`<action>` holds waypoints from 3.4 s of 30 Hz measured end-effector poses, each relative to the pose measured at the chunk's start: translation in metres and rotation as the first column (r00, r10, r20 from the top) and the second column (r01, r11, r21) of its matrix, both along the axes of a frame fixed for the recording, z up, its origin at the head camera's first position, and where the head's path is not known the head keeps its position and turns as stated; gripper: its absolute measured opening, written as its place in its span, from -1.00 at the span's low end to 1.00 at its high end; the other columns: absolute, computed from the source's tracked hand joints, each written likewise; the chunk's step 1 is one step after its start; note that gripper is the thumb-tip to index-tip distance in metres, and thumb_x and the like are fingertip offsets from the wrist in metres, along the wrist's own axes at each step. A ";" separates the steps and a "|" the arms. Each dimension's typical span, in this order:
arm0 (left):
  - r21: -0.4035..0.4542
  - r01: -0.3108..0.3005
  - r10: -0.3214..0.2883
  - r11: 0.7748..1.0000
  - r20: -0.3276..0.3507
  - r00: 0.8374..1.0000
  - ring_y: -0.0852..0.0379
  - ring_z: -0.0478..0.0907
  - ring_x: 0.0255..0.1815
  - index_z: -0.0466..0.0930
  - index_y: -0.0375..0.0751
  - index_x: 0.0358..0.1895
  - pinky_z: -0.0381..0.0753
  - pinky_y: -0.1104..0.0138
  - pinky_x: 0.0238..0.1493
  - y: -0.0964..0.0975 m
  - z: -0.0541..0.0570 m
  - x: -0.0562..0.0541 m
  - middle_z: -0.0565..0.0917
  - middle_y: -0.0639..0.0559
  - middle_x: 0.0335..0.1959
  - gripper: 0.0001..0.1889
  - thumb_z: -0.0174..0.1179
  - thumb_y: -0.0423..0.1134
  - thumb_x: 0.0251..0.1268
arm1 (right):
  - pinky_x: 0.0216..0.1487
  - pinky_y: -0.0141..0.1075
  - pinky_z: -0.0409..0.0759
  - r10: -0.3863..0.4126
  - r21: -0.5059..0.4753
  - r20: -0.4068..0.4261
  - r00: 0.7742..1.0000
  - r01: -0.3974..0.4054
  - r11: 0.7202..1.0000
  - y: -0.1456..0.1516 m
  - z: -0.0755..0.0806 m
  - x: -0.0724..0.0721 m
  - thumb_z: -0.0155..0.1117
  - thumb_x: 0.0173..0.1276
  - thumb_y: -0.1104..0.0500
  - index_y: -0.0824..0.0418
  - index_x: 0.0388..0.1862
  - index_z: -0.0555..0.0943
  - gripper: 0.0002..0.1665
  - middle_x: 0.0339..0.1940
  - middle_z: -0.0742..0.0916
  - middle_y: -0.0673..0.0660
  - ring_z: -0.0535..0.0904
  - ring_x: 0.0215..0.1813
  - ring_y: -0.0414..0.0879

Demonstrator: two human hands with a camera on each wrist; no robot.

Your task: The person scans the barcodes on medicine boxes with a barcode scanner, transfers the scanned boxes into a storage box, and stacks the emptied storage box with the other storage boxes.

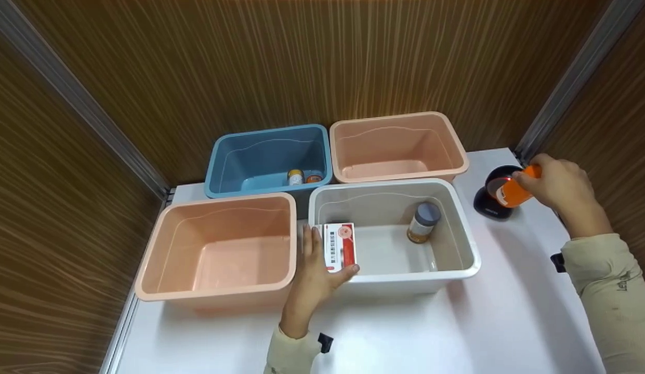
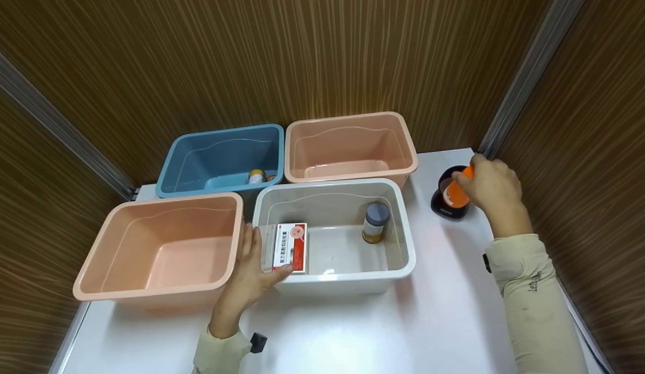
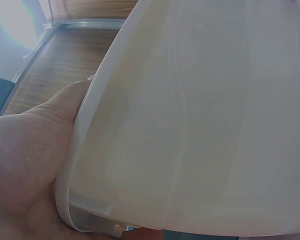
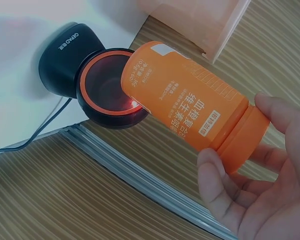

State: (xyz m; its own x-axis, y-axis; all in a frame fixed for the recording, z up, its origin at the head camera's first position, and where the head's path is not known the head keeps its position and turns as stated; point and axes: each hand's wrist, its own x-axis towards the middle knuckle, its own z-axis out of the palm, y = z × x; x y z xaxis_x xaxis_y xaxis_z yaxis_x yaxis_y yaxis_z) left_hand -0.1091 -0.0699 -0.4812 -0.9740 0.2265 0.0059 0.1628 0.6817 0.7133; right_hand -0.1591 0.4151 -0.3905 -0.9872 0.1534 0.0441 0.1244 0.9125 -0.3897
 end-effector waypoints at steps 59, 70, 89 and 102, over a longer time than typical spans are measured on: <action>0.034 -0.006 0.006 0.999 0.000 1.000 -0.31 -0.17 0.59 -0.20 -0.37 0.62 0.08 -0.07 0.48 0.000 -0.002 -0.001 -0.28 -0.25 0.65 0.30 0.43 0.30 0.07 | -0.02 0.31 0.44 0.312 -0.095 0.185 0.932 -0.299 0.949 -0.007 -0.013 -0.011 0.25 0.38 0.31 0.33 0.10 0.51 -0.67 0.05 0.57 0.51 0.44 0.02 0.39; 0.023 -0.002 0.002 1.000 -0.002 1.000 -0.32 -0.20 0.60 -0.20 -0.38 0.62 0.08 -0.07 0.48 0.000 -0.001 -0.001 -0.28 -0.27 0.64 0.31 0.42 0.32 0.07 | -0.06 0.23 0.50 0.315 -0.094 0.208 0.926 -0.302 0.949 -0.003 -0.011 -0.008 0.24 0.11 0.55 0.33 0.06 0.49 -0.51 0.00 0.54 0.49 0.42 -0.04 0.36; 0.038 -0.007 0.007 0.999 0.007 1.000 -0.29 -0.22 0.60 -0.22 -0.35 0.62 0.08 -0.06 0.48 0.000 -0.001 0.000 -0.31 -0.24 0.65 0.30 0.43 0.29 0.09 | 0.01 0.35 0.49 0.342 -0.082 0.174 0.923 -0.333 0.939 -0.006 -0.003 -0.004 0.31 0.03 0.62 0.32 -0.01 0.52 -0.47 -0.02 0.56 0.46 0.43 -0.05 0.36; 0.026 -0.002 0.002 1.000 -0.021 1.000 -0.33 -0.18 0.59 -0.17 -0.40 0.61 0.10 -0.08 0.47 -0.001 0.000 0.000 -0.27 -0.29 0.64 0.29 0.43 0.29 0.08 | -0.10 0.17 0.53 0.280 -0.085 0.210 0.937 -0.267 0.960 -0.011 0.016 -0.001 0.36 0.22 0.40 0.32 0.17 0.54 -0.50 0.00 0.58 0.49 0.47 -0.07 0.32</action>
